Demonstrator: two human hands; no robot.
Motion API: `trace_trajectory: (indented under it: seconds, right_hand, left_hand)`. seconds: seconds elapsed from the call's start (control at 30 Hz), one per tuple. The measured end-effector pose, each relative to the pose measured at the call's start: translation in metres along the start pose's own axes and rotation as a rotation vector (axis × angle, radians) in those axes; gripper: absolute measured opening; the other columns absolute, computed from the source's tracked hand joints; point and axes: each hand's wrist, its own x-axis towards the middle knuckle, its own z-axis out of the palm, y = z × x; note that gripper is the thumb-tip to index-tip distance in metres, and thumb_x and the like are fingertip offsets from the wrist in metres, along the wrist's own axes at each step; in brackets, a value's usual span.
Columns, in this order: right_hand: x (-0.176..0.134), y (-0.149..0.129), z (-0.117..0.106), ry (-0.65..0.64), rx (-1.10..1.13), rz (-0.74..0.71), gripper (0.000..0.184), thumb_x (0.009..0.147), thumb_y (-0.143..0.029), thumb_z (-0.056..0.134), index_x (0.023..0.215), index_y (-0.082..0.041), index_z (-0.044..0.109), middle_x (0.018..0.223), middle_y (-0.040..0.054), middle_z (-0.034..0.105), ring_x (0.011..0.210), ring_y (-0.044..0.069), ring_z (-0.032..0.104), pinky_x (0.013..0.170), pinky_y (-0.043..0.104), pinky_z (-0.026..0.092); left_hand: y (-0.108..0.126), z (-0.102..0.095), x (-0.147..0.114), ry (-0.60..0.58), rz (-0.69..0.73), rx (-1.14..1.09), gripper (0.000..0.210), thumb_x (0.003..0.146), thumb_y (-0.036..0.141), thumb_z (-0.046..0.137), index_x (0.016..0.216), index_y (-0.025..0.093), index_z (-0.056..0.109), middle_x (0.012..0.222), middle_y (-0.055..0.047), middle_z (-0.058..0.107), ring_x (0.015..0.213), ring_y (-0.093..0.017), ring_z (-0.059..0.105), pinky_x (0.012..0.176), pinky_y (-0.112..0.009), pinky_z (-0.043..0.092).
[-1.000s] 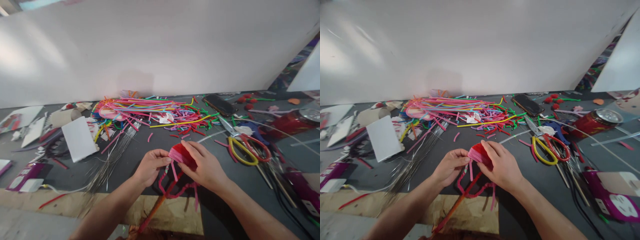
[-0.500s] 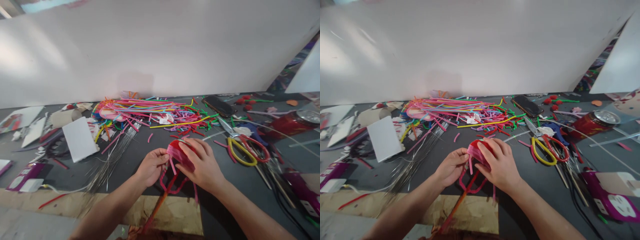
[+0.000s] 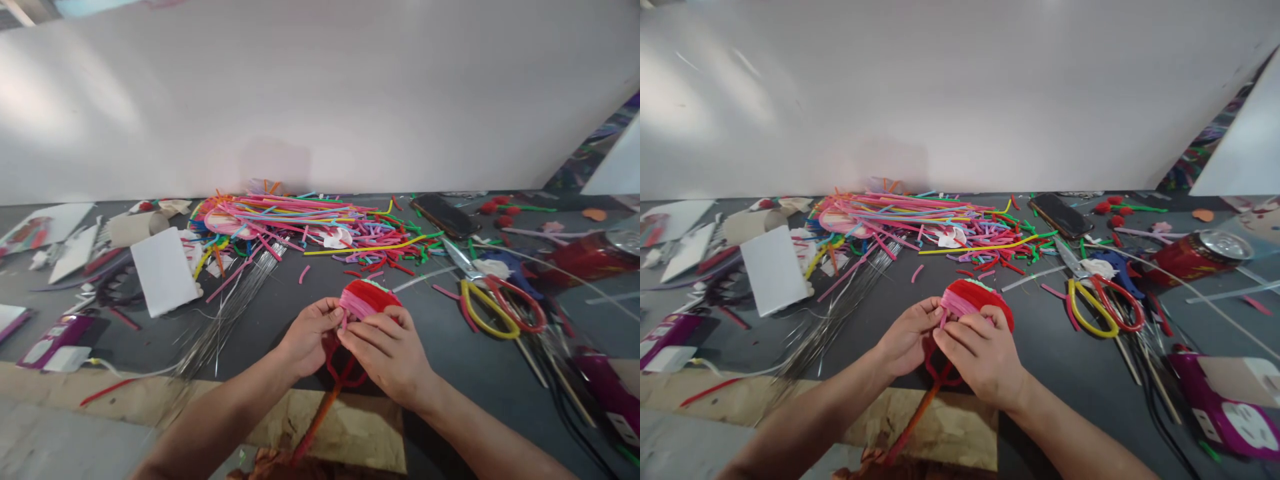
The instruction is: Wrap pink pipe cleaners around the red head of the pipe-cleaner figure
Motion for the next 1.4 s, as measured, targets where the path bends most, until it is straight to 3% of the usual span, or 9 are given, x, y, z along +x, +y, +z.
trace_trajectory:
  seconds: [0.33, 0.5, 0.57, 0.7, 0.83, 1.0, 1.13, 1.27, 1.4]
  right_hand:
    - [0.008, -0.019, 0.005, -0.15, -0.179, -0.06, 0.029, 0.092, -0.014, 0.038, 0.1, -0.022, 0.065, 0.088, 0.0012, 0.068, 0.086, 0.018, 0.055, 0.077, 0.038, 0.037]
    - [0.006, -0.009, 0.0, -0.054, -0.033, -0.085, 0.025, 0.089, -0.018, 0.046, 0.108, -0.025, 0.061, 0.095, 0.0001, 0.068, 0.09, 0.019, 0.055, 0.081, 0.04, 0.038]
    - [0.003, 0.005, -0.007, 0.021, 0.043, 0.042, 0.029, 0.086, -0.017, 0.052, 0.112, -0.026, 0.058, 0.101, 0.0015, 0.066, 0.094, 0.019, 0.055, 0.084, 0.039, 0.041]
    - [-0.004, 0.038, -0.014, 0.195, 0.15, 0.553, 0.035, 0.087, -0.027, 0.05, 0.122, -0.023, 0.051, 0.119, 0.0108, 0.056, 0.105, 0.023, 0.054, 0.083, 0.041, 0.047]
    - [-0.007, 0.054, -0.007, 0.103, 0.548, 0.863, 0.038, 0.088, -0.042, 0.047, 0.12, -0.021, 0.051, 0.113, 0.0102, 0.061, 0.096, 0.021, 0.061, 0.073, 0.034, 0.053]
    - [-0.005, 0.049, -0.005, 0.042, 0.9, 0.926, 0.034, 0.087, -0.042, 0.052, 0.113, -0.022, 0.057, 0.107, 0.0056, 0.067, 0.096, 0.02, 0.063, 0.082, 0.034, 0.052]
    - [-0.003, 0.048, -0.009, 0.068, 0.896, 0.981, 0.033, 0.085, -0.042, 0.055, 0.11, -0.022, 0.059, 0.107, 0.0049, 0.068, 0.093, 0.02, 0.064, 0.081, 0.034, 0.052]
    - [-0.003, 0.049, -0.01, 0.066, 0.797, 0.999, 0.035, 0.083, -0.043, 0.056, 0.111, -0.021, 0.061, 0.107, 0.0054, 0.068, 0.096, 0.021, 0.064, 0.085, 0.035, 0.051]
    - [-0.005, 0.05, -0.009, 0.052, 0.755, 1.001, 0.036, 0.083, -0.043, 0.056, 0.111, -0.02, 0.061, 0.106, 0.0058, 0.068, 0.095, 0.022, 0.064, 0.084, 0.036, 0.05]
  left_hand:
    - [-0.004, 0.0, -0.004, -0.003, -0.06, -0.047, 0.023, 0.069, 0.02, 0.073, 0.082, 0.014, 0.055, 0.07, 0.001, 0.057, 0.06, -0.007, 0.055, 0.058, -0.016, 0.041]
    - [-0.001, -0.002, -0.001, 0.036, 0.013, 0.018, 0.026, 0.068, 0.025, 0.075, 0.078, 0.013, 0.054, 0.069, 0.0, 0.057, 0.058, -0.007, 0.054, 0.057, -0.018, 0.042]
    - [0.003, -0.002, 0.0, 0.02, 0.033, 0.009, 0.025, 0.069, 0.025, 0.075, 0.078, 0.013, 0.054, 0.07, 0.0, 0.057, 0.06, -0.008, 0.055, 0.062, -0.02, 0.045]
    - [0.01, -0.003, -0.002, -0.039, 0.039, 0.002, 0.019, 0.074, 0.023, 0.07, 0.078, 0.013, 0.054, 0.073, -0.002, 0.059, 0.066, -0.01, 0.058, 0.07, -0.026, 0.048]
    - [0.013, -0.004, -0.004, -0.077, 0.052, -0.038, 0.017, 0.076, 0.021, 0.068, 0.076, 0.014, 0.052, 0.073, -0.002, 0.059, 0.067, -0.01, 0.058, 0.073, -0.026, 0.049]
    - [0.014, -0.005, -0.002, -0.042, 0.095, 0.0, 0.015, 0.077, 0.021, 0.066, 0.078, 0.014, 0.054, 0.073, -0.001, 0.059, 0.067, -0.009, 0.058, 0.071, -0.024, 0.049]
    - [0.014, -0.006, 0.001, 0.034, 0.132, 0.119, 0.018, 0.076, 0.025, 0.068, 0.084, 0.015, 0.056, 0.074, -0.001, 0.06, 0.064, -0.009, 0.058, 0.066, -0.023, 0.049]
    - [0.016, -0.006, 0.001, 0.032, 0.16, 0.18, 0.021, 0.076, 0.029, 0.068, 0.086, 0.015, 0.055, 0.073, -0.001, 0.06, 0.064, -0.009, 0.057, 0.065, -0.022, 0.048]
    - [0.016, -0.003, -0.002, 0.041, 0.176, 0.231, 0.034, 0.065, 0.022, 0.076, 0.092, 0.016, 0.056, 0.072, 0.001, 0.058, 0.066, -0.008, 0.055, 0.066, -0.02, 0.045]
